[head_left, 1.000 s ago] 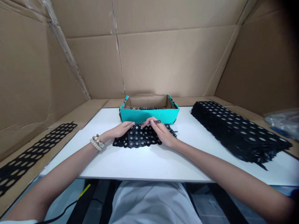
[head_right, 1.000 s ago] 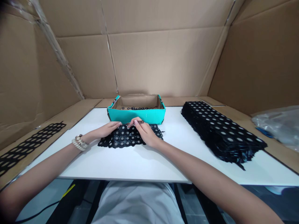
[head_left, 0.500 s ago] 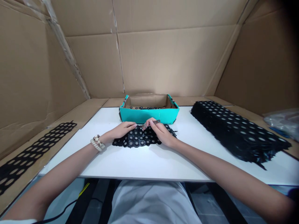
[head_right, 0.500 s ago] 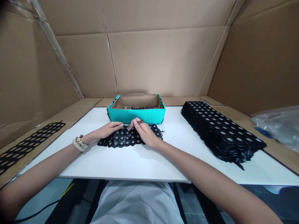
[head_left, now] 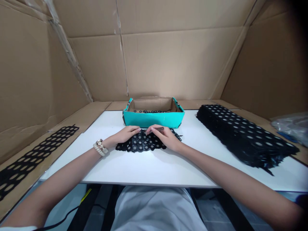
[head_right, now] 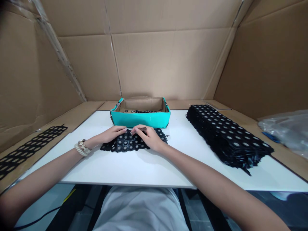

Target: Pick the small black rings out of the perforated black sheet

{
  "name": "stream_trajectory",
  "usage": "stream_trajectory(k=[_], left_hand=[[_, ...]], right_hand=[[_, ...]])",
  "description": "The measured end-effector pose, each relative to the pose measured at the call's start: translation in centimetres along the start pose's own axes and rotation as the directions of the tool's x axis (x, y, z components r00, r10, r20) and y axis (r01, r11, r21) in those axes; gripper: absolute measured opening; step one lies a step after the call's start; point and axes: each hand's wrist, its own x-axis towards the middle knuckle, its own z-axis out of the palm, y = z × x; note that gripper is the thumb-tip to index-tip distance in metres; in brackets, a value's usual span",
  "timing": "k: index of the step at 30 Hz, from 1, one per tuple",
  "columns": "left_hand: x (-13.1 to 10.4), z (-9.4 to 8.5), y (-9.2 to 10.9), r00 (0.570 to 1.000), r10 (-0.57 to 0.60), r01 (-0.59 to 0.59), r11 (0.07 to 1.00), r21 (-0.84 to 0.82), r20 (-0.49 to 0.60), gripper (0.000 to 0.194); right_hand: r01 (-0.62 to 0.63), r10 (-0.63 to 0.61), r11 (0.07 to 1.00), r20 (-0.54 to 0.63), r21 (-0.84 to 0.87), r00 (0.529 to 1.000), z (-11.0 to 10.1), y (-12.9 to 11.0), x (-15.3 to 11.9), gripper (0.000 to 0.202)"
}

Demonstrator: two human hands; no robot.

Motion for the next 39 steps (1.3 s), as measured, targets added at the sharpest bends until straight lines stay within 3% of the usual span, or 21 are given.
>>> stream_trajectory(k=[7, 12, 17, 23, 27, 32, 39], left_hand=[[0.0, 0.1, 0.2, 1.0, 0.012, -0.012, 1.0, 0.019, 0.0, 0.044], [-0.1, 0.1, 0.2, 1.0, 0.02, -0.02, 1.0, 0.013, -0.002, 0.042], [-0.1, 0.1, 0.1, 1.0, 0.019, -0.019, 1.0, -0.002, -0.001, 0.042], [0.0, 0.1, -0.1, 1.0, 0.027, -0.027, 0.999, 0.023, -0.007, 0.04], [0.0, 0.0, -0.2, 0.998, 0.058, -0.058, 0.998, 0.03, 0.008, 0.037], [0.0, 0.0, -0.2, 0.997, 0.08, -0.08, 0.996, 0.042, 0.007, 0.035], [-0.2, 0.3, 0.1, 0.991, 0.093, -0.083, 0.99, 0.11, -0.091, 0.037]], right_hand=[[0.025, -0.022, 0.994, 0.031, -0.11, 0.999, -0.1, -0.4, -0.3, 0.033], [0.112, -0.099, 0.973, 0.071, -0.202, 0.993, 0.1, -0.5, -0.5, 0.034], [0.159, -0.166, 0.935, 0.005, -0.318, 0.986, 0.2, -0.2, -0.4, 0.029], [0.081, -0.109, 0.912, -0.047, -0.402, 0.993, 0.1, 0.0, -0.4, 0.019], [0.105, -0.094, 0.938, 0.05, -0.33, 0.994, -0.2, -0.3, -0.4, 0.027], [0.033, 0.033, 0.952, 0.21, -0.303, 0.977, -0.6, -0.7, -0.1, 0.041], [-0.043, 0.145, 0.873, 0.175, -0.486, 0.974, 0.8, -1.0, -0.3, 0.048]])
